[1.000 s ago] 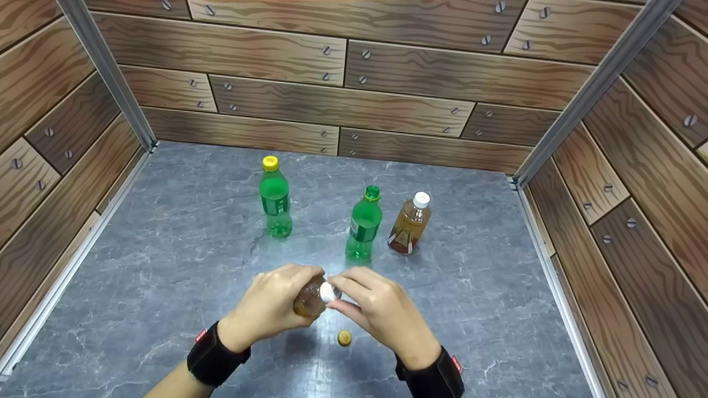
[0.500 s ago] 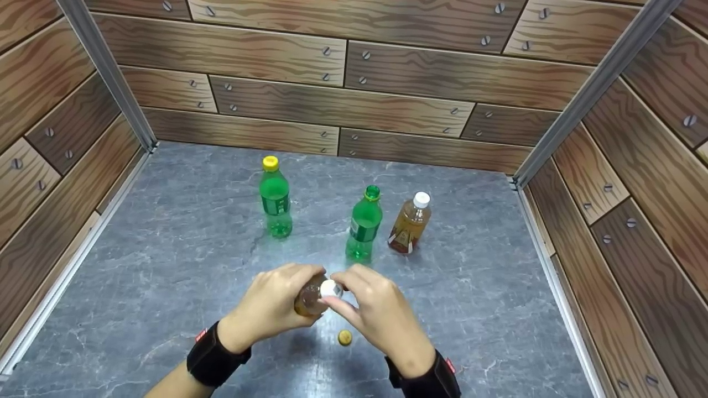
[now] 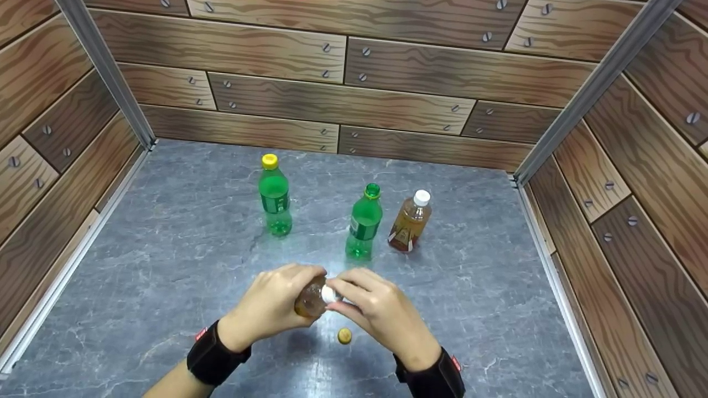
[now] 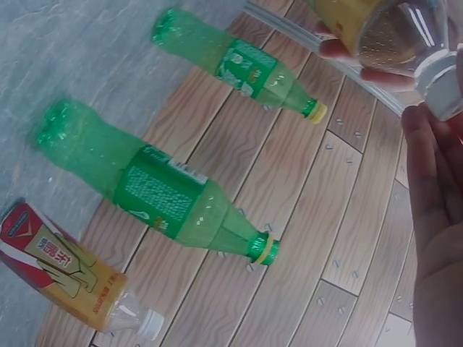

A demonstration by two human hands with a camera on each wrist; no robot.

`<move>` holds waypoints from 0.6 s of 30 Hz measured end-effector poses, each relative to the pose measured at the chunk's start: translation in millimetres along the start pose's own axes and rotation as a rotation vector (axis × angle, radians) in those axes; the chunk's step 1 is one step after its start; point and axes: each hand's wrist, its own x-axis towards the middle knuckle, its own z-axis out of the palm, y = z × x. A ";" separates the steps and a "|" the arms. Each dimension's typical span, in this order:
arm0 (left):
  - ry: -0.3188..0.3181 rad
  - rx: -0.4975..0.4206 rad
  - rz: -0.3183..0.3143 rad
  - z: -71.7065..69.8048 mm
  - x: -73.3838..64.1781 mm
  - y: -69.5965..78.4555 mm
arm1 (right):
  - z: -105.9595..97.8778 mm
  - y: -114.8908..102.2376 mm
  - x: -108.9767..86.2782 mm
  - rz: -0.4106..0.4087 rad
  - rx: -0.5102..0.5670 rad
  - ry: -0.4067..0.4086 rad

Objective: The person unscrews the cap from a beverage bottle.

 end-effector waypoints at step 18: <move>0.021 0.025 -0.015 -0.1 1.0 -2.4 | 1.9 -6.6 10.2 0.154 -0.001 -0.004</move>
